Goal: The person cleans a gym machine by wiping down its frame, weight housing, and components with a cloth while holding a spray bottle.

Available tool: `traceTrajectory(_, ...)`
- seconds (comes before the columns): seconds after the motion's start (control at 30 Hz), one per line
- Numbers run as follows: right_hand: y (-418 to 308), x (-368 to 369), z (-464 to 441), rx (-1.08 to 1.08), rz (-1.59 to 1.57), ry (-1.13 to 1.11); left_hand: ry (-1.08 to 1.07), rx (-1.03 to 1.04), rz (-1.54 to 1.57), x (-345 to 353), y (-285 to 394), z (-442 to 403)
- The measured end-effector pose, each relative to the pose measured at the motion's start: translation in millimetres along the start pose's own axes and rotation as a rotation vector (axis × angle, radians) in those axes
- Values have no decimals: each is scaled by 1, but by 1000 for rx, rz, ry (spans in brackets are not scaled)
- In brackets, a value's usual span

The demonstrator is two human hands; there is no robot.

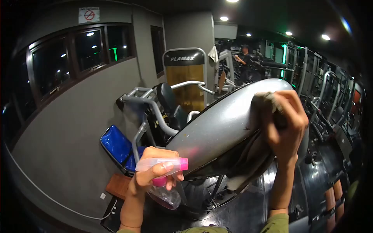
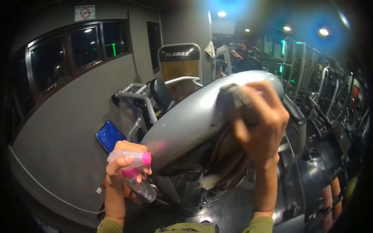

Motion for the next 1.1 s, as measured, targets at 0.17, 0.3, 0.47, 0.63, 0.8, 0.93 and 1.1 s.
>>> traceTrajectory(0.17,-51,14,39,-58,-42,93,-26,-47,128,3,-10,5)
traceTrajectory(0.3,-75,23,84,-20,-84,-8,-20,-31,40,1,-13,4)
traceTrajectory(0.47,-18,-9,82,252,139,353,-76,94,42,5,-10,2)
traceTrajectory(0.63,-80,26,108,64,-38,294,32,102,-60,7,-8,3)
traceTrajectory(0.8,-66,20,128,21,17,336,-12,118,-30,4,-16,8)
traceTrajectory(0.93,-9,-3,128,373,182,464,54,117,-35,5,-21,16)
traceTrajectory(1.1,-61,23,152,147,-2,355,144,139,-75,4,-35,31)
Point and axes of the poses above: each hand's wrist, its own z-axis away from the middle knuckle, its own x-axis out of the palm, y = z × x, the point moved 7 cm from there along -z, towards the middle knuckle, and after that the axes turned 10 degrees about y, right-handed, at the moved point
